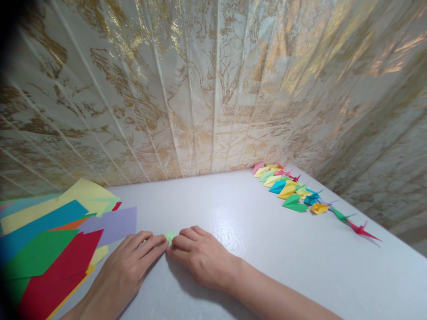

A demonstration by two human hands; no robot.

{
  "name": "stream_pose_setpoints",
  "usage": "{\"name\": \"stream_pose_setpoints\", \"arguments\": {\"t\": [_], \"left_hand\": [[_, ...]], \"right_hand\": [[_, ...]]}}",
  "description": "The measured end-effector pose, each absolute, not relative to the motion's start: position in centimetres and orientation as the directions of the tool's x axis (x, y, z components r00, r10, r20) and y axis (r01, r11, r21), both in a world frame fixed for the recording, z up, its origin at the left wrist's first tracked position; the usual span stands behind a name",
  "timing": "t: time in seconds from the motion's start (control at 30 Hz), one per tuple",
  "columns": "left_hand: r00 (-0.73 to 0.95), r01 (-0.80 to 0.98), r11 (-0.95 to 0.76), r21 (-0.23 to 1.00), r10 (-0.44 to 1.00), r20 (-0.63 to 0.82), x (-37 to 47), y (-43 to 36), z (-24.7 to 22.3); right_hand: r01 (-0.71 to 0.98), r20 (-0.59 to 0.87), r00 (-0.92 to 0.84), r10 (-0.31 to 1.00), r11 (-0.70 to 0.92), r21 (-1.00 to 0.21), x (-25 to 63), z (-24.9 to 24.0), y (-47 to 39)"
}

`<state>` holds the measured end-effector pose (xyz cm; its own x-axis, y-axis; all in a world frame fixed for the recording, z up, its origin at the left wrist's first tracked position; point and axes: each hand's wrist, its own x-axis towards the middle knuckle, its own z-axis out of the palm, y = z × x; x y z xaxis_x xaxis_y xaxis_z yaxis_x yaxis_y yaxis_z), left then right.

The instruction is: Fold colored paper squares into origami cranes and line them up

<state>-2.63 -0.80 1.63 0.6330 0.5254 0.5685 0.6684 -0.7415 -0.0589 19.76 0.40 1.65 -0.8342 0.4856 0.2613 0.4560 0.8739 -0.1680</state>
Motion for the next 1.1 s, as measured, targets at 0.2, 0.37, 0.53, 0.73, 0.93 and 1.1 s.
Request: {"name": "stream_pose_setpoints", "arguments": {"t": [0.2, 0.37, 0.53, 0.73, 0.93, 1.1], "left_hand": [[0.594, 0.700, -0.713, 0.042, 0.614, 0.520, -2.6, -1.3, 0.8], [0.589, 0.715, -0.699, 0.024, 0.621, 0.517, -2.4, -1.4, 0.6], [0.616, 0.699, -0.715, -0.007, 0.598, 0.513, -2.5, -1.2, 1.0], [0.607, 0.736, -0.677, -0.019, 0.646, 0.462, -2.7, -1.4, 1.1], [0.569, 0.756, -0.652, 0.048, 0.693, 0.443, -3.3, -1.0, 1.1], [0.559, 0.726, -0.678, 0.113, 0.678, 0.477, -3.6, -0.6, 0.7]], "right_hand": [[0.393, 0.262, -0.862, 0.434, 0.899, -0.195, 21.1, 2.2, 0.5], [0.397, 0.288, -0.852, 0.437, 0.898, -0.188, 20.9, 1.9, 0.6], [0.434, 0.298, -0.842, 0.449, 0.893, -0.120, 19.8, 1.6, 0.5], [0.418, 0.335, -0.823, 0.458, 0.889, -0.187, 19.8, 1.6, 0.4], [0.423, 0.303, -0.814, 0.496, 0.863, -0.276, 20.9, 1.9, 0.2], [0.430, 0.303, -0.793, 0.529, 0.838, -0.337, 20.5, 1.9, 0.5]]}}
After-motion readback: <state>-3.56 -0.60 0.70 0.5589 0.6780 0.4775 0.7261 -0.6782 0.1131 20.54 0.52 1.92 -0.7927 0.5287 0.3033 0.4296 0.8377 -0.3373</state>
